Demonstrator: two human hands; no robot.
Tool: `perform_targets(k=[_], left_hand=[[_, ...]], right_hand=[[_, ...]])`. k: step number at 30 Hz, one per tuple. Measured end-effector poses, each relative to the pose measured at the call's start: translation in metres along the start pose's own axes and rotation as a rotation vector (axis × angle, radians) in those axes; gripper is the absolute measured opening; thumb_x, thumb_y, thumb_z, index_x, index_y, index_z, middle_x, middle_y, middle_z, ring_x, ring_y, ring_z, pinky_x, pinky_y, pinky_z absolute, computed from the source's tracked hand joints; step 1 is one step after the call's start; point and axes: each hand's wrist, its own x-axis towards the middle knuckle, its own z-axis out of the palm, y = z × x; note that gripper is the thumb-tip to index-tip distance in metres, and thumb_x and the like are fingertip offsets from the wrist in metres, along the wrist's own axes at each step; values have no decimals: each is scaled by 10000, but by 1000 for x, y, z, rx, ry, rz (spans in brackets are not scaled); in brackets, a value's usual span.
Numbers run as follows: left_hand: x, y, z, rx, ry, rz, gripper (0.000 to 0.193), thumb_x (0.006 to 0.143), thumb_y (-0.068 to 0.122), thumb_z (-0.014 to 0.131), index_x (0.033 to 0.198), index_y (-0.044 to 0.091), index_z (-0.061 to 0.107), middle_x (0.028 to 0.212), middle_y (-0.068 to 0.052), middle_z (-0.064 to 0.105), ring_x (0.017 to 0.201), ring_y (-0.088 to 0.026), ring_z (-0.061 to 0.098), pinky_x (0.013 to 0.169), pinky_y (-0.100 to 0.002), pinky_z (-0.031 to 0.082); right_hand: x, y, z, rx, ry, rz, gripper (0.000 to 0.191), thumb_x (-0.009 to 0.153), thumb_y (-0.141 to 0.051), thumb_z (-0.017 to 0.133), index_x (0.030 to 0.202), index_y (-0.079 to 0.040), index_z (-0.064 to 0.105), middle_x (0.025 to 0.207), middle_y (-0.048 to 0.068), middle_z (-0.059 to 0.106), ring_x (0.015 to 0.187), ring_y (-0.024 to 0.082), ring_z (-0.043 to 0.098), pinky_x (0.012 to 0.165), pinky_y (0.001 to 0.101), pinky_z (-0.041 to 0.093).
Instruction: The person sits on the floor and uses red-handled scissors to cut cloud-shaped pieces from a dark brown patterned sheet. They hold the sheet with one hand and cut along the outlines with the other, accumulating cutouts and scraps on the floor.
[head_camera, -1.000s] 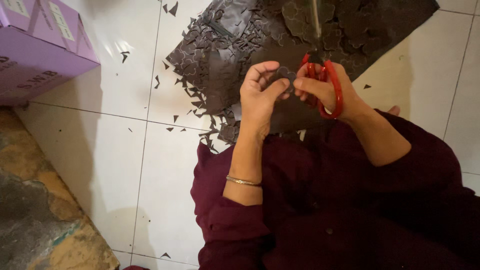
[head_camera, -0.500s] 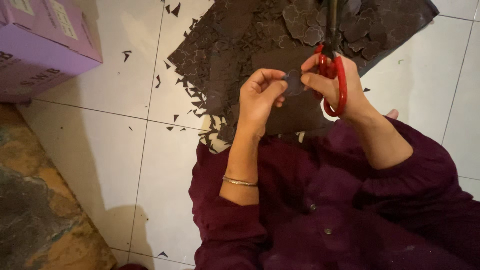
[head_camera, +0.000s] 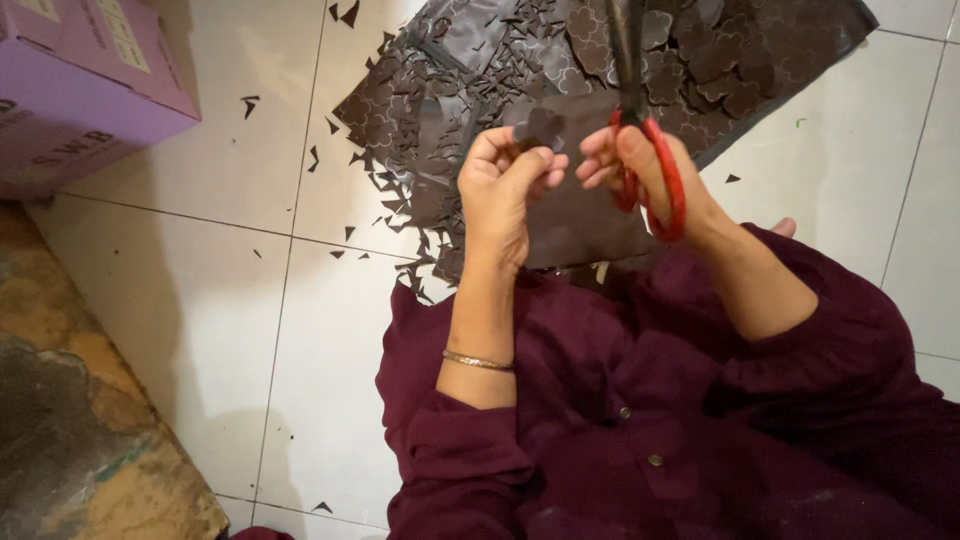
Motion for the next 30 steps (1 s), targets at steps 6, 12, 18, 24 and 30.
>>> perform_targets(k=[6,12,18,24,30], left_hand=[[2,-5,-3,-113,96,-34,217,878,-21,729,1044,23,595,901,-69,690,768,-157,706,676,-265,597],[4,-15,-4,-114,142,34,251,874,34,790,1040,62,604,895,-12,673,750,-84,629,675,-242,529],[2,-21,-1,-106,161,42,259,854,47,813,1021,77,616,860,2,674,718,-78,588,665,-221,486],[1,-23,0,-81,176,70,274,843,46,833,1005,78,615,853,-2,668,721,-86,584,666,-233,484],[-1,-22,2,-85,173,94,287,836,42,847,1005,78,618,851,-23,676,723,-103,594,669,-246,487]], right_hand=[[-9,16,9,-106,-68,181,616,1071,-534,417,1271,18,607,1009,91,675,909,148,636,794,281,507],[-19,7,24,-215,-160,262,638,1004,-592,462,1254,-24,611,912,12,601,819,115,564,732,277,481],[-22,2,31,-240,-232,143,762,966,-712,477,1251,-18,610,868,-12,551,795,89,535,729,255,464],[-23,5,29,-194,-227,181,796,930,-749,489,1225,-19,602,831,-14,523,735,94,507,671,259,464],[-23,6,31,-150,-216,215,830,882,-810,499,1156,-31,586,814,-2,497,700,105,489,646,271,458]])
